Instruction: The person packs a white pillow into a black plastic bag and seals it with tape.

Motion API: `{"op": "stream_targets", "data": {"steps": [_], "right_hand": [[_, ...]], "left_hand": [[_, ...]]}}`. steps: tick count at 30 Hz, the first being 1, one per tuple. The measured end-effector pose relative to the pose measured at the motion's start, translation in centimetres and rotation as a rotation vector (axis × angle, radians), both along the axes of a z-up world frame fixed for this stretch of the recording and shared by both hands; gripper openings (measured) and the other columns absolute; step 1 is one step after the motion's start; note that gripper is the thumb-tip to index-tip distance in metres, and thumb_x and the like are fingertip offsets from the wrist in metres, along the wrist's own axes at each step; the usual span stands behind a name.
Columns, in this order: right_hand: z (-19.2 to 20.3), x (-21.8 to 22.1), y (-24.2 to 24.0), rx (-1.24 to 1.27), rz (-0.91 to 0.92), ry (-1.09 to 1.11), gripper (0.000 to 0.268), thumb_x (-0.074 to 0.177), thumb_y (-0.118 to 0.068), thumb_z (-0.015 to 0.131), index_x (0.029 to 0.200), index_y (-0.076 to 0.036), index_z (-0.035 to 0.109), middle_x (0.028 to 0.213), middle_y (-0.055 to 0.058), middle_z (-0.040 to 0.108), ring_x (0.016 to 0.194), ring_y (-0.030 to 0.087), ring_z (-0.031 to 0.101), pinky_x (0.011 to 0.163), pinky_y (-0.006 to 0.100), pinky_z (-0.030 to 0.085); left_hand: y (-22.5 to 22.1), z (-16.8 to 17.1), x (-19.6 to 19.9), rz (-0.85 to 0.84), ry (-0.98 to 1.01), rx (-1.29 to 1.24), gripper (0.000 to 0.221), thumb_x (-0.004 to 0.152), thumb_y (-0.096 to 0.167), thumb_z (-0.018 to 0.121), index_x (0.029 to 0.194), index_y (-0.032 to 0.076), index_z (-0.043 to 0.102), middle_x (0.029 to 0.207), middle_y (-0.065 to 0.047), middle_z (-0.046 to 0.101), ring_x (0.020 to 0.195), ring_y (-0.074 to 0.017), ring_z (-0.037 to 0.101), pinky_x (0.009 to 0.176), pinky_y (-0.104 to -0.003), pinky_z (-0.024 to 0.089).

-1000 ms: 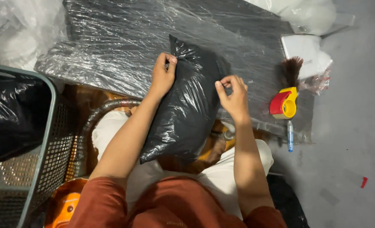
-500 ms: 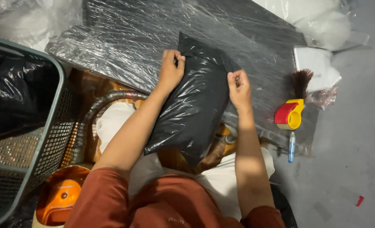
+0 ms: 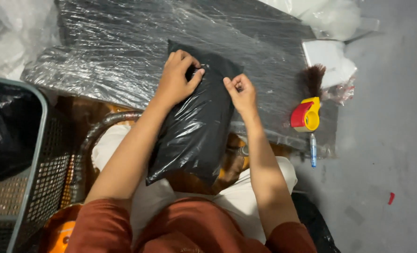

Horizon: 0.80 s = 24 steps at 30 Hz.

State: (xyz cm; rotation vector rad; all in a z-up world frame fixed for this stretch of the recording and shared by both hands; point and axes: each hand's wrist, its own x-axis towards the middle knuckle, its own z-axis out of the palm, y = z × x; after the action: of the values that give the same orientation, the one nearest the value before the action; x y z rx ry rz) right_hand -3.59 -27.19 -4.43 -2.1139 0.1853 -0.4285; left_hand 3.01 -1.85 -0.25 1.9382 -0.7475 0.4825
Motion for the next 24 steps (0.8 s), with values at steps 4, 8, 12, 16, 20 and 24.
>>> {"op": "stream_targets", "data": {"steps": [4,8,12,16,20,24], "right_hand": [[0.9,0.1,0.7,0.007,-0.027,0.039,0.037,0.095,-0.046,0.080,0.083,-0.015,0.063,0.067,0.002,0.060,0.064,0.017,0.059,0.065,0.032,0.049],[0.3,0.5,0.9,0.010,-0.009,0.029,0.038,0.096,-0.048,0.078,0.080,-0.017,0.063,0.065,-0.002,0.057,0.064,0.013,0.057,0.063,0.028,0.047],[-1.7,1.6,0.3,0.047,0.006,-0.003,0.035,0.101,-0.043,0.072,0.079,-0.016,0.065,0.059,0.000,0.054,0.060,0.011,0.052,0.058,0.027,0.043],[-0.7,1.6,1.0,0.108,0.014,-0.004,0.035,0.104,-0.041,0.066,0.079,-0.017,0.066,0.058,-0.002,0.055,0.060,0.009,0.051,0.057,0.025,0.042],[-0.8,1.6,0.8,0.172,0.015,-0.008,0.035,0.107,-0.038,0.062,0.080,-0.015,0.066,0.059,-0.005,0.055,0.061,0.008,0.048,0.058,0.024,0.040],[-1.8,1.7,-0.1,0.239,0.013,0.017,0.035,0.106,-0.037,0.062,0.080,-0.016,0.068,0.060,-0.006,0.058,0.059,0.007,0.047,0.055,0.022,0.035]], "left_hand": [[-0.5,2.7,-0.1,-0.075,-0.009,0.098,0.020,0.093,0.029,0.078,0.097,0.014,0.065,0.099,-0.006,0.056,0.098,-0.0308,0.059,0.091,-0.043,0.047],[-2.3,3.2,1.1,-0.186,0.007,0.324,0.022,0.087,0.032,0.078,0.100,0.016,0.070,0.108,-0.009,0.061,0.110,-0.0316,0.056,0.097,-0.046,0.041],[-3.7,4.4,1.4,-0.192,-0.011,0.540,0.025,0.084,0.038,0.078,0.099,0.017,0.073,0.121,-0.011,0.063,0.129,-0.0336,0.050,0.111,-0.056,0.029],[-5.5,3.9,1.5,-0.255,0.120,0.590,0.028,0.088,0.040,0.074,0.104,0.017,0.071,0.127,-0.013,0.062,0.136,-0.0343,0.049,0.116,-0.061,0.026],[-6.7,4.0,2.1,-0.259,0.197,0.664,0.023,0.091,0.040,0.070,0.103,0.021,0.072,0.131,-0.011,0.062,0.139,-0.0341,0.047,0.116,-0.066,0.023],[-7.7,3.3,2.9,-0.287,0.229,0.706,0.017,0.091,0.037,0.070,0.097,0.021,0.069,0.131,-0.010,0.064,0.140,-0.0348,0.047,0.115,-0.070,0.023]]}}
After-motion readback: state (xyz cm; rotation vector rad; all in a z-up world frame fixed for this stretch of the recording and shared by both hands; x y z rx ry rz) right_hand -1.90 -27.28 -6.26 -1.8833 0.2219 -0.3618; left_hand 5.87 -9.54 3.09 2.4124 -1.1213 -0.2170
